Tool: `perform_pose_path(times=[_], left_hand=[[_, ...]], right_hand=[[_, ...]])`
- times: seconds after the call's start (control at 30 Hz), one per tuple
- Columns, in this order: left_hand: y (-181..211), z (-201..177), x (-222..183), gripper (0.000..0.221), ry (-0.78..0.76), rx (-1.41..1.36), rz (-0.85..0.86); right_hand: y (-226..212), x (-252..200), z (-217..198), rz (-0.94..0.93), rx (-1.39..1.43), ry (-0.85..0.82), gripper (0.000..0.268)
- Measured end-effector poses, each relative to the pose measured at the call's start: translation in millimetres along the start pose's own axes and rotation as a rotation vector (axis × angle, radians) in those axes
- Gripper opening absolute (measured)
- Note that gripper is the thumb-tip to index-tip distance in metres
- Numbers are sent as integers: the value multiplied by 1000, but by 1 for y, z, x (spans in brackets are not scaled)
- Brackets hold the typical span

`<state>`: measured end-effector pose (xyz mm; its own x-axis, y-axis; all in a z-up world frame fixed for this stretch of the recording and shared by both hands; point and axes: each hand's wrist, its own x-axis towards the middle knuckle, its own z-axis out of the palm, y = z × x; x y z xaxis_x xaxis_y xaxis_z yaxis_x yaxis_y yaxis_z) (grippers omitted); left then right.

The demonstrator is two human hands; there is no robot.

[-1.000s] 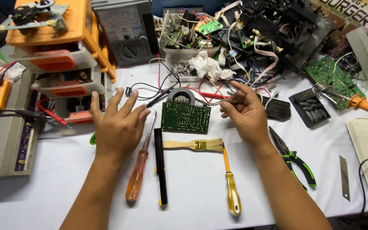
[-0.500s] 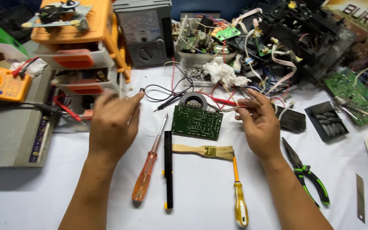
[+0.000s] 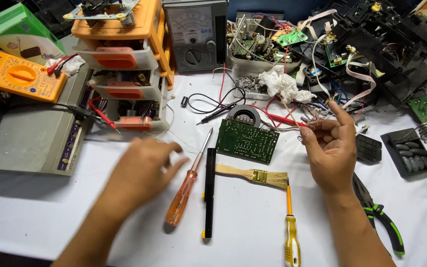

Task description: Testing and desoldering components on a circuit board using a soldering iron and cleaning with a brush.

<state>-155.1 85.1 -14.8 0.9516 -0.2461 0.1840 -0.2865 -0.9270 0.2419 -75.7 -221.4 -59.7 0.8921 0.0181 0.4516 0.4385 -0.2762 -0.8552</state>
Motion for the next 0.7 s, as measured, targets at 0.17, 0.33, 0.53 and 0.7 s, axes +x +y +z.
perform_pose_path(times=[0.17,0.33,0.53,0.7], left_hand=[[51,38,-5,28,-105,-52,-138],[62,43,2,40,-262,-63,-310],[63,22,4,67,-298,-168,-408],[66,-13,7,7,-250,-794,-375]], right_hand=[[-19,-4,9,112,-2,27,54],[-24,-4,9,120,12,42,57],[-24,-5,8,100,122,79,55],[-14,-1,6,287,537,110,43]])
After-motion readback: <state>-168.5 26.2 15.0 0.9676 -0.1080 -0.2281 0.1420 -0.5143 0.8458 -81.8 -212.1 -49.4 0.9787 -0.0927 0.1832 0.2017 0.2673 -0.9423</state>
